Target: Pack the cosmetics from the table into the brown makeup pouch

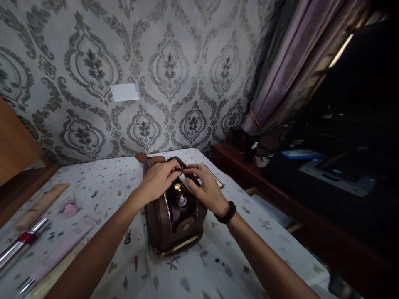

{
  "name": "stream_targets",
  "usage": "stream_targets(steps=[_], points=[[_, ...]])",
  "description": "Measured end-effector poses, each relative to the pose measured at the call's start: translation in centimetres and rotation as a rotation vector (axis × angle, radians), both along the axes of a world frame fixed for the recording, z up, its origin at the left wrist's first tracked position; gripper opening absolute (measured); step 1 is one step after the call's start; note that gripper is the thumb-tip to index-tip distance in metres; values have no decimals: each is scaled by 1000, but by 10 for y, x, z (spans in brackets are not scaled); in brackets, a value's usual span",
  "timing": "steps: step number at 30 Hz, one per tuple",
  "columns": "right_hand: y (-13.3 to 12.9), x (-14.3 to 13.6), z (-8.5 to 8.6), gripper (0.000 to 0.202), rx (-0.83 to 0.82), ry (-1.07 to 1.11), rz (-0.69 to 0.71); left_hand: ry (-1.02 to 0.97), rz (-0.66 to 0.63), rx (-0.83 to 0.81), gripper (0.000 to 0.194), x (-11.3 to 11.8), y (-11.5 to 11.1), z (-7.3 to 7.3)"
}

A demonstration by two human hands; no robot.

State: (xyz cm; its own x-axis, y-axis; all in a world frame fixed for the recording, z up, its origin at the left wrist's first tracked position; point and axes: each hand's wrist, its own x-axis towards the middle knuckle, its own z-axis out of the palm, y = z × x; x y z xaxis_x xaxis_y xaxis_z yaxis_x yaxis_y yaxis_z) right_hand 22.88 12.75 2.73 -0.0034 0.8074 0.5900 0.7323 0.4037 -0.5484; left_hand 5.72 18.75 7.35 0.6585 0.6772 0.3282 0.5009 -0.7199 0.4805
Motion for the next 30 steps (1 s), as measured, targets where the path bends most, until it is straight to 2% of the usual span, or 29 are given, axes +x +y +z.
stream_targets(steps=[5,10,15,21,25,30], points=[[9,4,8,17,-96,-131,67,17,-48,-75,21,-4,-3,2],[11,7,14,10,-142,-182,76,192,-24,-78,52,-7,-8,2],[10,9,20,10,-181,-234,63,226,-23,-110,74,-3,-22,6],[9,10,24,14,-223,-243,57,489,18,18,94,8,-34,4],[8,10,24,17,-226,-247,60,575,10,41,99,16,-33,-1],[9,12,23,18,-225,-262,56,586,-1,96,89,16,-31,-5]])
